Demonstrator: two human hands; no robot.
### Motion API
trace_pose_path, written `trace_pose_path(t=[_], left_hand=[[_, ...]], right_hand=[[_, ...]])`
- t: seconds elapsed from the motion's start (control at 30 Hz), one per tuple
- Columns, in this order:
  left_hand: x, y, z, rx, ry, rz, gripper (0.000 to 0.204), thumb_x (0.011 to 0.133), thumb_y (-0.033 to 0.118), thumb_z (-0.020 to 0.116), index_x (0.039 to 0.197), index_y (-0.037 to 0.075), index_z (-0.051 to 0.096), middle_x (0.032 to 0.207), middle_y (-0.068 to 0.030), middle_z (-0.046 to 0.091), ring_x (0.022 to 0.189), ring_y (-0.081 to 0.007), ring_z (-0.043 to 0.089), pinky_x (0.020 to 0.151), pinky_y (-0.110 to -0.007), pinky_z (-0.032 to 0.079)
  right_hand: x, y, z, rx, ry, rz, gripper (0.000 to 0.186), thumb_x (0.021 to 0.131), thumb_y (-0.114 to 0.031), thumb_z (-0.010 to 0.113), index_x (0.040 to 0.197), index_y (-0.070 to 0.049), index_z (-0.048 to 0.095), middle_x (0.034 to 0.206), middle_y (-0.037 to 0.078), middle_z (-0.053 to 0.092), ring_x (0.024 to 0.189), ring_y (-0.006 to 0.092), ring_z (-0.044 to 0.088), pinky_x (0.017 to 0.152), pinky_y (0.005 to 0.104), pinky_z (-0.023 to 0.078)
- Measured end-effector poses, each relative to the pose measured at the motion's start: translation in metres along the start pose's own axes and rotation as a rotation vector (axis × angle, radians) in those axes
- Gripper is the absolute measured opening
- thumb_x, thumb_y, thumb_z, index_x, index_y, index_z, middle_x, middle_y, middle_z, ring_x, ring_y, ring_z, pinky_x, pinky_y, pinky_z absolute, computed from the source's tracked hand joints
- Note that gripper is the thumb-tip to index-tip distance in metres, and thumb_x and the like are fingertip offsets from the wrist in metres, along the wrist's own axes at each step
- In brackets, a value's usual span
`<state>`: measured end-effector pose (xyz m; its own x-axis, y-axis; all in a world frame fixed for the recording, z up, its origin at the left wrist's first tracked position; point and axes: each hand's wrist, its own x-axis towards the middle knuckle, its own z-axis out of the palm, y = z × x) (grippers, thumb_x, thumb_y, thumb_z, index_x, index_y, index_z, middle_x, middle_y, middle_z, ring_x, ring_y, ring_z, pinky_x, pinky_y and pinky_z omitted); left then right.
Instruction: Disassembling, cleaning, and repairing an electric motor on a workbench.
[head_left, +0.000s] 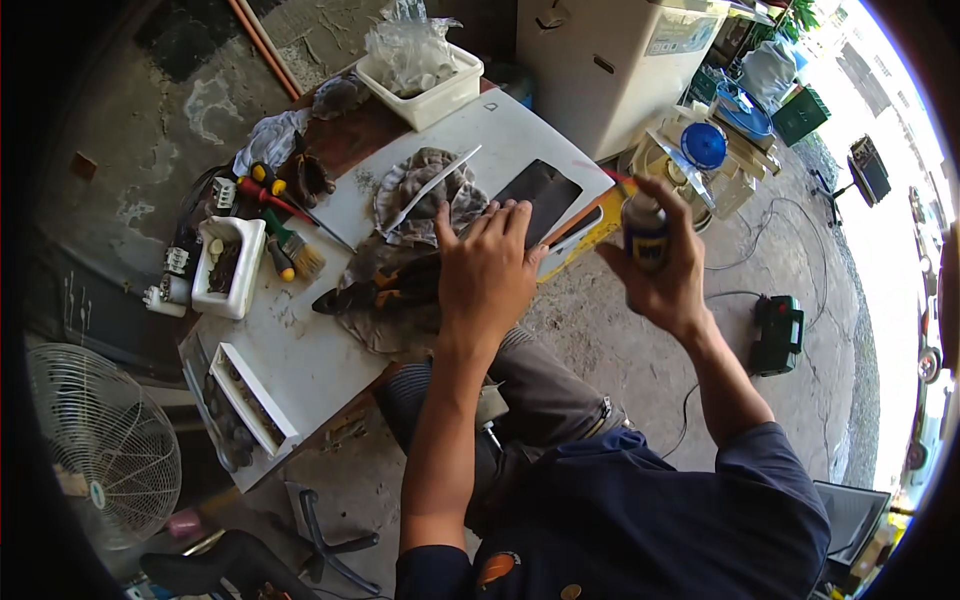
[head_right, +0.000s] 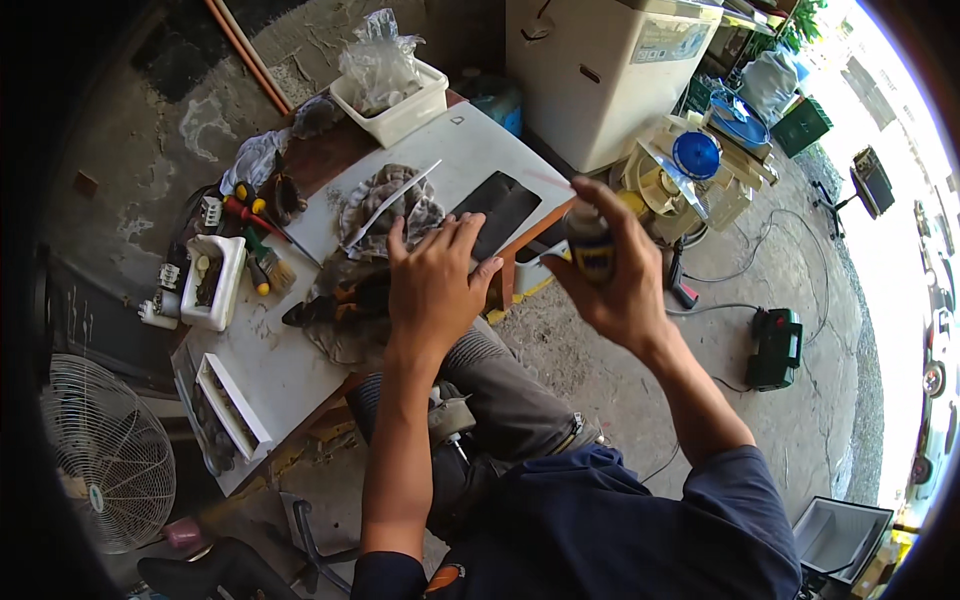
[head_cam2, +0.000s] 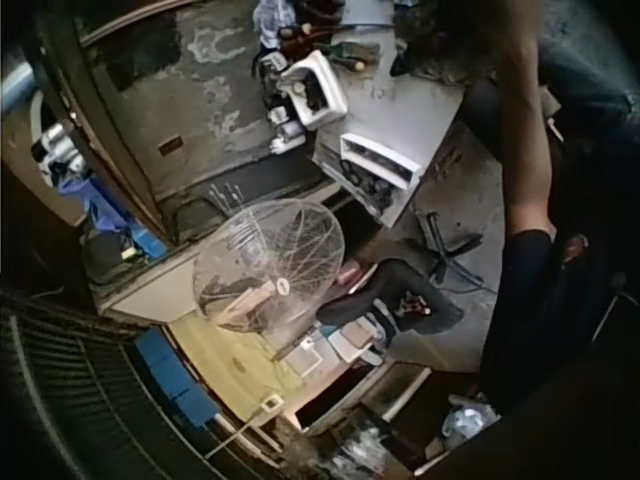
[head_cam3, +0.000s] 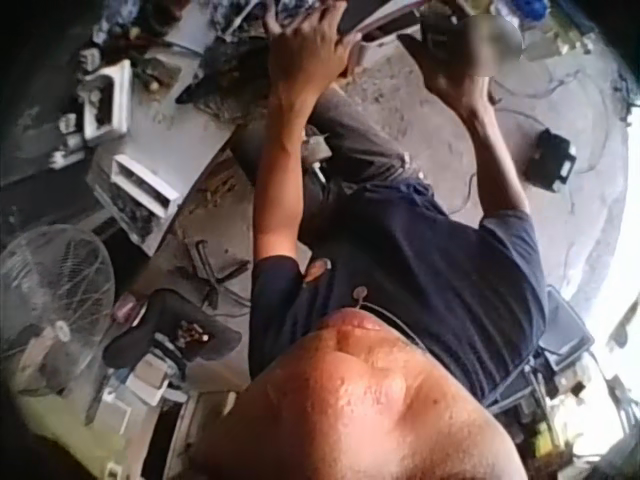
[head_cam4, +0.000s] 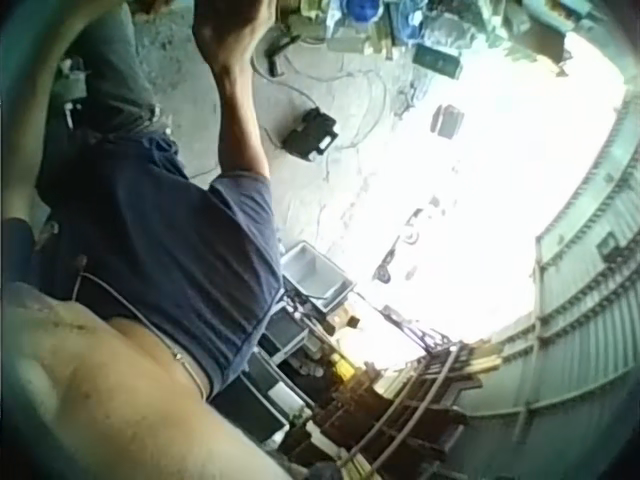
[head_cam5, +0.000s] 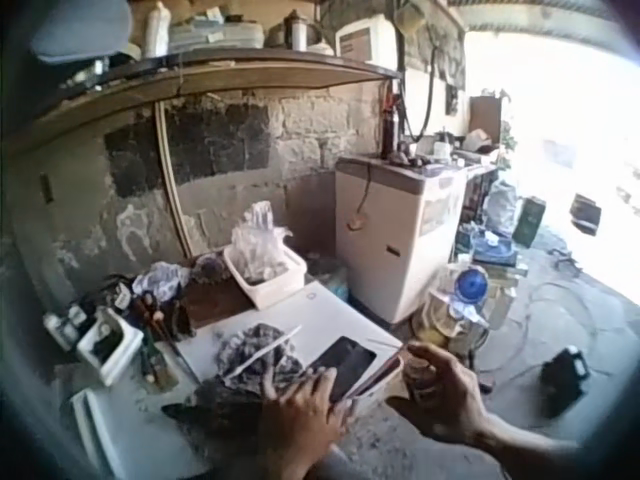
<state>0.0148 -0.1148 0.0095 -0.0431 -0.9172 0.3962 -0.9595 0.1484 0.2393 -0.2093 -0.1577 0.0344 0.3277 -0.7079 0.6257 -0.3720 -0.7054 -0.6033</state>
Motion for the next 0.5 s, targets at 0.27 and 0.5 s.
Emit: trace_pose_path(t=[0.27, 0.5], left_hand=[[0.001, 0.002, 0.000, -0.008, 0.043, 0.012, 0.039, 0.095, 0.027, 0.074, 0.128, 0.006, 0.070, 0.132, -0.0101, 0.073, 0.119, -0.0269, 0.071, 0.123, -0.069, 0.028], [0.003, 0.002, -0.003, -0.010, 0.010, -0.013, 0.038, 0.095, 0.029, 0.074, 0.126, 0.006, 0.074, 0.133, -0.0079, 0.074, 0.117, -0.0262, 0.072, 0.123, -0.066, 0.028]], right_hand=[[-0.024, -0.007, 0.010, 0.016, -0.162, 0.110, 0.074, 0.081, 0.003, 0.079, 0.150, -0.005, 0.052, 0.128, 0.018, 0.070, 0.103, 0.0308, 0.073, 0.089, 0.0383, 0.059], [-0.019, -0.005, 0.013, 0.051, -0.194, 0.124, 0.069, 0.082, 0.003, 0.076, 0.147, -0.003, 0.054, 0.129, 0.018, 0.070, 0.104, 0.0308, 0.073, 0.088, 0.0382, 0.059]])
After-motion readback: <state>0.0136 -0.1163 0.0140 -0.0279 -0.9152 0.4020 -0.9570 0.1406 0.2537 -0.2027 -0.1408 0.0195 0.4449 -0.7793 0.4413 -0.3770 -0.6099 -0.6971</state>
